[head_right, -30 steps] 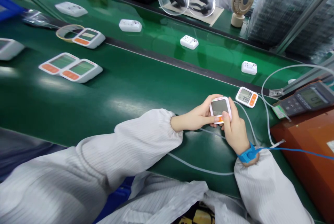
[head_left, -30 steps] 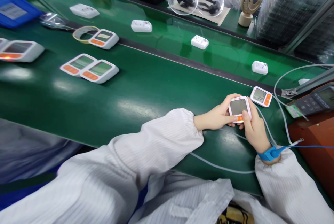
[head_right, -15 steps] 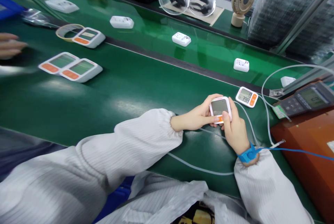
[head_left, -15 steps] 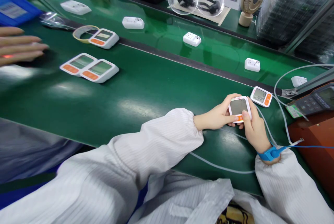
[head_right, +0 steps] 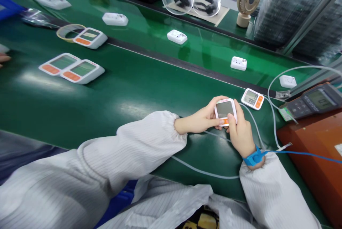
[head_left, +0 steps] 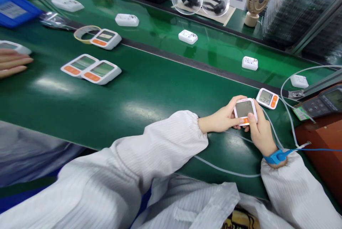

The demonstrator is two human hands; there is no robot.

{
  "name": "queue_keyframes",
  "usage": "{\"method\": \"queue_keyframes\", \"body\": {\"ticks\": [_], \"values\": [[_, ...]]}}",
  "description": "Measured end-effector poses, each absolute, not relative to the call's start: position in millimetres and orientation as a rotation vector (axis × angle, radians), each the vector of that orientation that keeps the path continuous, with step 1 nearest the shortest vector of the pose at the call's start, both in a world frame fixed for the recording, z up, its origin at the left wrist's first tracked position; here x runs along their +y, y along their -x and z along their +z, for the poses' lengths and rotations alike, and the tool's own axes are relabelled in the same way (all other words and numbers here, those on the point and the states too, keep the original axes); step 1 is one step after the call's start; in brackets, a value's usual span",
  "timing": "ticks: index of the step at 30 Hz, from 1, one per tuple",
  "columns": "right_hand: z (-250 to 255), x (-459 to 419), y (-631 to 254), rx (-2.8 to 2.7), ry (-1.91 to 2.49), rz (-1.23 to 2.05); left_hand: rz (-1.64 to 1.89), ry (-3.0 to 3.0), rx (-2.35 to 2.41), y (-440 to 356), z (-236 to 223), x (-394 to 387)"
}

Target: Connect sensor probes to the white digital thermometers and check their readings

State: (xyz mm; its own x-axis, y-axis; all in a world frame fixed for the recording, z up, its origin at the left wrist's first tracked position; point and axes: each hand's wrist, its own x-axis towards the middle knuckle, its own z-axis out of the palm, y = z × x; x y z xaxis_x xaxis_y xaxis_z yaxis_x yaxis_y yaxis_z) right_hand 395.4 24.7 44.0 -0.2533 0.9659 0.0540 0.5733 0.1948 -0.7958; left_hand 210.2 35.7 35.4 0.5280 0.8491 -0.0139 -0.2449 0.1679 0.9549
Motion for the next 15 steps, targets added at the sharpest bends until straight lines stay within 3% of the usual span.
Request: {"method": "queue_keyframes", "body": {"ticks": [15], "values": [[42.4,24.7,-396.4,-1.898,1.415,0.918,0.889,-1.127,0.632,-210.3,34.5,35.1]]}}
